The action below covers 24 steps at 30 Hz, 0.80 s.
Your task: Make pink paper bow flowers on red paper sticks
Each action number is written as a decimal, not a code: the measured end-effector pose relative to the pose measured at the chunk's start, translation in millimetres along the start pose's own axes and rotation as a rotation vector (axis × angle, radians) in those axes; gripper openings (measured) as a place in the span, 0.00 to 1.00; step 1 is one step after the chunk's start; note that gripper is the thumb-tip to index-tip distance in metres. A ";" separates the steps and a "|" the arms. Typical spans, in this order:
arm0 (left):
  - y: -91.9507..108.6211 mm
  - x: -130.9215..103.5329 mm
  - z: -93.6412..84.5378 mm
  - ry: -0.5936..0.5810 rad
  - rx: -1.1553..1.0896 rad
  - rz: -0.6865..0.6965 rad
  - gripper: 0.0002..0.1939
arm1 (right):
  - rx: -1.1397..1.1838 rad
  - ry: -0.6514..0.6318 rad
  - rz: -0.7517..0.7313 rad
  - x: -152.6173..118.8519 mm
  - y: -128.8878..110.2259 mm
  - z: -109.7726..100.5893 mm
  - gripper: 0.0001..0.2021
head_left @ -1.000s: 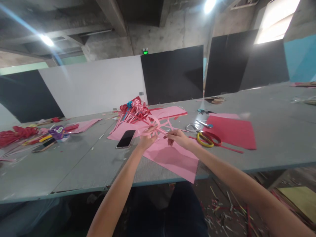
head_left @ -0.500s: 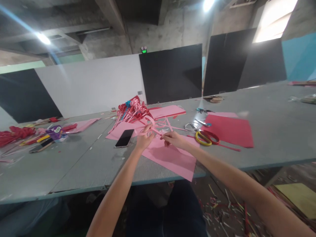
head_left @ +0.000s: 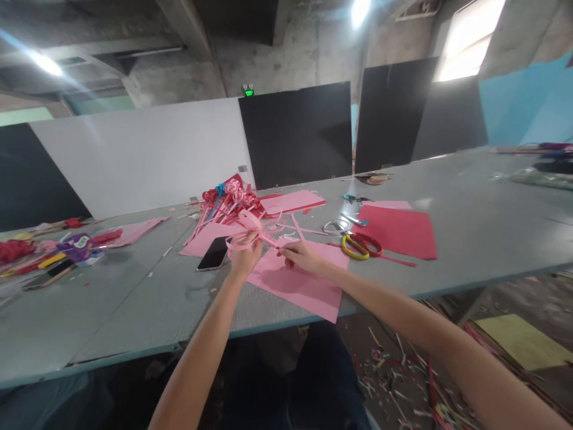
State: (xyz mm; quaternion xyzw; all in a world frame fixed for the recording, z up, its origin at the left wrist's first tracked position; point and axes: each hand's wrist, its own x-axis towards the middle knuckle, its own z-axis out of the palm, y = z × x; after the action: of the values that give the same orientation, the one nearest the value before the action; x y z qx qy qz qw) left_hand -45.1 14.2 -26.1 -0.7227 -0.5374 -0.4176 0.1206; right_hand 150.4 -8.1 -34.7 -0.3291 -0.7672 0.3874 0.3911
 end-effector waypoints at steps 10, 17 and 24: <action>7.2 -2.6 -10.5 0.062 0.172 -0.185 0.17 | -0.048 -0.055 -0.006 -3.6 -7.6 3.7 0.13; 3.7 -1.1 -10.3 0.077 0.118 -0.191 0.17 | -0.033 -0.049 -0.016 -5.0 -6.9 2.8 0.12; 8.0 -6.5 0.0 -0.095 0.067 0.020 0.16 | -0.107 -0.013 -0.015 -0.3 2.4 2.0 0.12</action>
State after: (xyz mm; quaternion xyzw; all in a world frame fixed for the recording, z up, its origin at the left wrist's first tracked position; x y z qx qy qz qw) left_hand -38.6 6.7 -28.7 -0.7426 -0.5489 -0.3633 0.1231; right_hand 149.3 -7.9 -37.6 -0.3414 -0.7917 0.3451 0.3709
